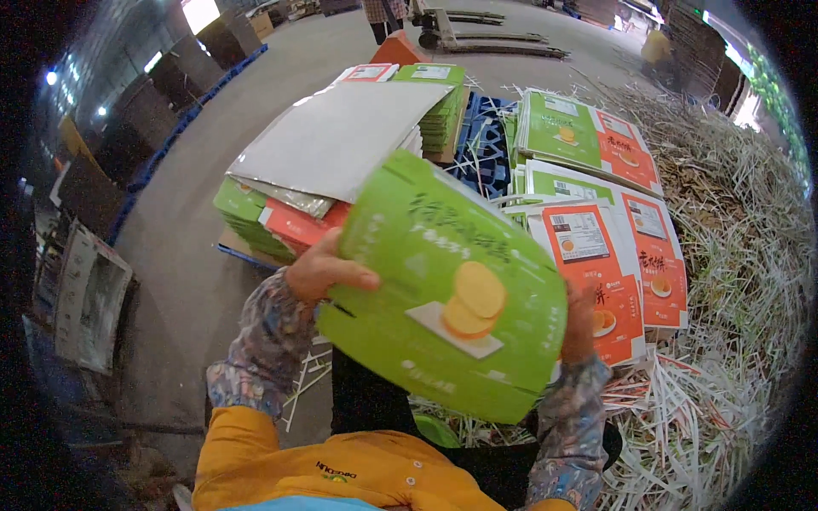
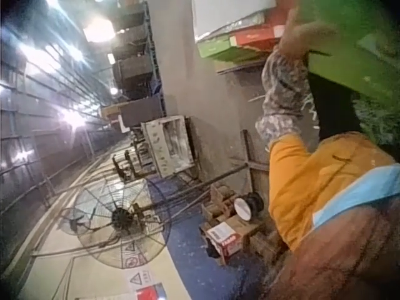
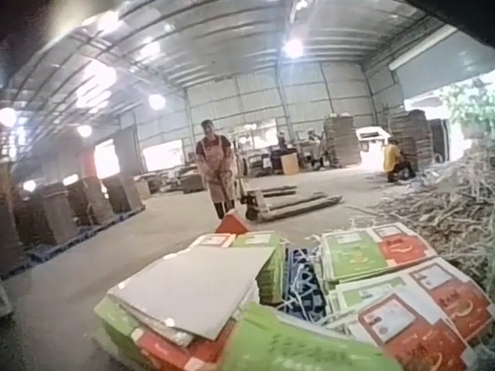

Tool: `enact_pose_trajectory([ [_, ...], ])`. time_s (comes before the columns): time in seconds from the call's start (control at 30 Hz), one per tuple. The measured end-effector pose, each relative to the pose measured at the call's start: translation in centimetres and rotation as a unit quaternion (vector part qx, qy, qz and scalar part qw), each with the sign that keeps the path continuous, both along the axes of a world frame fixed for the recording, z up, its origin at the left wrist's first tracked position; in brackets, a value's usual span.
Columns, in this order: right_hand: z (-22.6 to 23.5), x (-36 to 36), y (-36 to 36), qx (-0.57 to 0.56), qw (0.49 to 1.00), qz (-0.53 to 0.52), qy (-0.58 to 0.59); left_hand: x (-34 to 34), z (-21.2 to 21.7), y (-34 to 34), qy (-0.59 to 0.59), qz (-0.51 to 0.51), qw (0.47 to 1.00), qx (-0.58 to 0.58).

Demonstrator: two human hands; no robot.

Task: Organizing and sorting flat cardboard packaging boxes on pallets.

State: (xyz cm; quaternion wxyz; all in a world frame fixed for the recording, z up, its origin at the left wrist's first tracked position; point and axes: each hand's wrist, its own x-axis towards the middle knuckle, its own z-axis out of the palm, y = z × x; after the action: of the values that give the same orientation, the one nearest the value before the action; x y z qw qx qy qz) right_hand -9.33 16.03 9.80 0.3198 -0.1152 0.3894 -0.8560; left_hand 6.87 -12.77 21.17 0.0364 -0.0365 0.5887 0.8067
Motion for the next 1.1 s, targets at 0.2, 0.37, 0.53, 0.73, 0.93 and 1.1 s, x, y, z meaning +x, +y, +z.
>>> enact_pose_trajectory([
  [0.2, 8.9, 4.1, 4.5, 0.071, 0.971, -0.182, 0.139, -3.2, -2.2, 3.0, 0.133, -0.106, 0.981, -0.095],
  [0.37, 6.7, 5.4, 6.9, 0.188, 0.904, -0.327, 0.200, -6.5, -10.2, 5.7, 0.018, -0.138, 0.990, 0.029],
  [0.53, -6.8, 4.0, 12.2, 0.337, 0.899, -0.231, 0.156, -7.9, -23.6, 9.1, -0.047, -0.038, 0.997, 0.053],
  [0.73, -10.4, 5.6, 11.5, 0.353, 0.926, -0.096, 0.098, -4.8, -29.1, 10.5, -0.206, -0.078, 0.973, 0.067],
  [0.93, -10.0, 5.0, 13.2, 0.319, 0.937, -0.130, 0.063, -4.6, -27.6, 11.1, -0.179, -0.109, 0.972, 0.103],
  [1.1, -8.7, 3.3, 12.2, 0.486, 0.823, -0.209, 0.208, -4.6, -26.6, 10.4, -0.167, -0.123, 0.969, 0.133],
])
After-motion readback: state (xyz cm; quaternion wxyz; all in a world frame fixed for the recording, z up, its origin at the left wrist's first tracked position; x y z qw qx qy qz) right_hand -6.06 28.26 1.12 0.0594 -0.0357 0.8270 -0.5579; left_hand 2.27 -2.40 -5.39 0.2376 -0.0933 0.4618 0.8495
